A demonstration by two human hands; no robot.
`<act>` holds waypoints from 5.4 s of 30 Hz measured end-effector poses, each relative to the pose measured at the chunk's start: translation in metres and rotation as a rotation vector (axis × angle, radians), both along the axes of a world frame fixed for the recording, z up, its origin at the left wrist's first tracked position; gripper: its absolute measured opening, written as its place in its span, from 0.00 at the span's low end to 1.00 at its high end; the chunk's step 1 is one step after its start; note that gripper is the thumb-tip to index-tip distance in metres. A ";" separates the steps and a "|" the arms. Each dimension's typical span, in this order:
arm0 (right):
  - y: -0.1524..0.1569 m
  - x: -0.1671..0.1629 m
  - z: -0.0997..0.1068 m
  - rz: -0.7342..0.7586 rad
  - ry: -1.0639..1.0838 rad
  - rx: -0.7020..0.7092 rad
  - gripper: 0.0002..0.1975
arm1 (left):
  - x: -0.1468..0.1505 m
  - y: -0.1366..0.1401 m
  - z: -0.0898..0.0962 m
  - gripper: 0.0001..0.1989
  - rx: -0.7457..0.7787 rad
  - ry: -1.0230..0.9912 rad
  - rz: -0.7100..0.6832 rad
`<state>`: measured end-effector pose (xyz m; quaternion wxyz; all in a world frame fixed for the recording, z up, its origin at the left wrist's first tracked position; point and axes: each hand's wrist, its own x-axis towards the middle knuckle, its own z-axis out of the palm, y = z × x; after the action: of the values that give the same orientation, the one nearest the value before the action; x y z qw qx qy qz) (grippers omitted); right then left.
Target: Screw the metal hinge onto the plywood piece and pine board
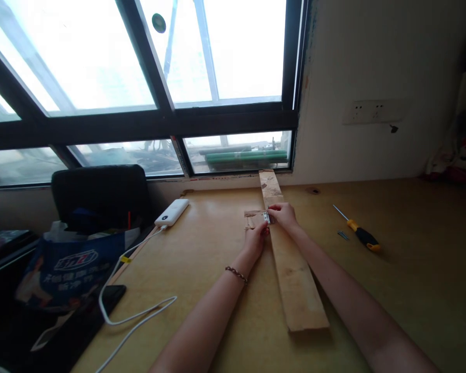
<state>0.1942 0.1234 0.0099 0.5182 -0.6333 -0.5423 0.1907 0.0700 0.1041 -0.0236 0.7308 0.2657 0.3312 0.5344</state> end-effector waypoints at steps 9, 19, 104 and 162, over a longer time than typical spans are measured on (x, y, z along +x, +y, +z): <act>-0.010 -0.004 0.000 -0.022 -0.148 0.033 0.10 | 0.001 0.001 0.002 0.09 -0.029 0.003 0.001; -0.013 -0.006 0.001 -0.032 -0.168 0.051 0.09 | 0.001 -0.001 0.003 0.12 -0.010 -0.020 0.000; -0.128 0.171 -0.019 -0.510 -0.658 -0.366 0.10 | 0.002 0.002 -0.004 0.11 0.031 0.003 0.013; -0.015 -0.013 -0.003 -0.110 -0.197 0.113 0.05 | 0.002 0.001 -0.003 0.12 0.031 -0.016 0.038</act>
<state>0.1808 0.1087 0.0069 0.5071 -0.6474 -0.5649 0.0679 0.0721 0.1053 -0.0263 0.7188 0.2663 0.3223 0.5554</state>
